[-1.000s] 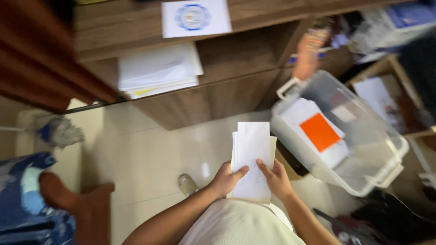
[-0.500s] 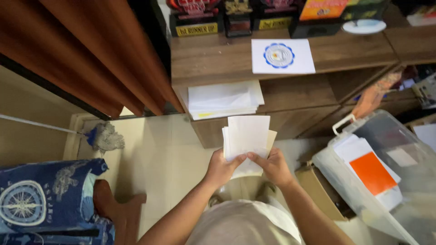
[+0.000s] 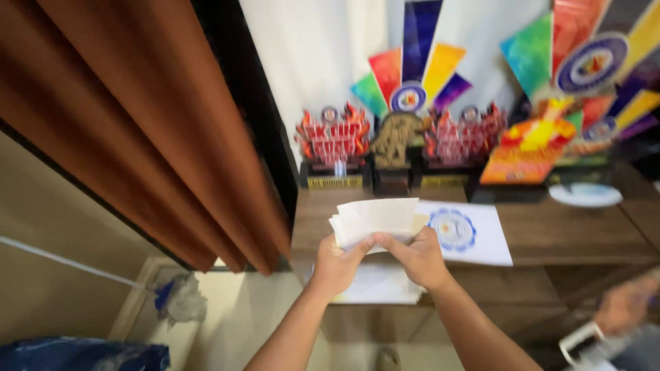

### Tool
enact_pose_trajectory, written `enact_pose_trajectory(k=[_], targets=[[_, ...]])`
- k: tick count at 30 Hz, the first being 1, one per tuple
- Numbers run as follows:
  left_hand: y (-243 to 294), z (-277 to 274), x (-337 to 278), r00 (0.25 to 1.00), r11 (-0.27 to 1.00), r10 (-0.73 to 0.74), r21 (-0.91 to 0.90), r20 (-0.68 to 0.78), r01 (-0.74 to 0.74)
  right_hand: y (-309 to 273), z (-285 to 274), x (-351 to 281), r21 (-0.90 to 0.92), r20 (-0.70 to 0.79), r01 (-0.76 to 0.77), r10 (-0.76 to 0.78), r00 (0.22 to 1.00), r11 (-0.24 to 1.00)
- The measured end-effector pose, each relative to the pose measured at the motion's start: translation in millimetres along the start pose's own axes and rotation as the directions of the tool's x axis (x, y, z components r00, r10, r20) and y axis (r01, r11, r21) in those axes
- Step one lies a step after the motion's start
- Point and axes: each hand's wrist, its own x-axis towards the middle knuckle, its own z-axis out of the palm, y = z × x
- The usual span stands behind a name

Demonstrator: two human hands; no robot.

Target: The person repeatedly takes stacks of papers and folders from a clear plastic storage bin on the floor, walks to a wooden desk, and places them on the surface. The person handles various paper sizes and colors, including white sheets and an orange folder, moving them between the bin and the desk.

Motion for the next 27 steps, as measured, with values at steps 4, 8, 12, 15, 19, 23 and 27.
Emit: enact_pose_trajectory(k=[4,8,12,15,19,23,27], targets=[[-33.2,-13.2,48.4,0.998,1.000,0.002,0.023,-0.064,-0.001,41.5,-11.3,56.2,0.014,0.038,-0.036,0.036,0.999,0.999],[-71.2,-17.5,69.5,0.992,0.996,-0.063,0.056,-0.112,0.069,88.7,-19.9,77.3,-0.012,0.058,-0.164,0.165,0.985,0.986],[-75.0,-15.3,76.4,0.990,0.997,-0.066,0.028,-0.122,0.070,96.7,-21.9,90.0,0.082,0.074,-0.131,0.125,0.989,0.988],[-77.1,-15.5,86.3,0.992,0.999,-0.035,0.034,-0.117,0.039,93.2,-21.9,95.9,0.060,0.064,-0.146,0.142,0.988,0.988],[-87.8,-18.9,81.8,0.990,0.997,-0.082,-0.002,-0.112,0.083,111.9,-21.2,95.3,0.097,0.086,-0.210,0.202,0.976,0.973],[-85.7,-23.3,77.9,0.990,0.993,-0.114,0.023,-0.080,0.116,109.0,-16.4,90.1,0.039,0.037,-0.236,0.235,0.971,0.971],[-99.3,-38.8,75.8,0.989,0.989,-0.144,0.028,-0.045,0.145,114.8,-5.9,82.0,-0.010,-0.005,-0.194,0.194,0.981,0.981]])
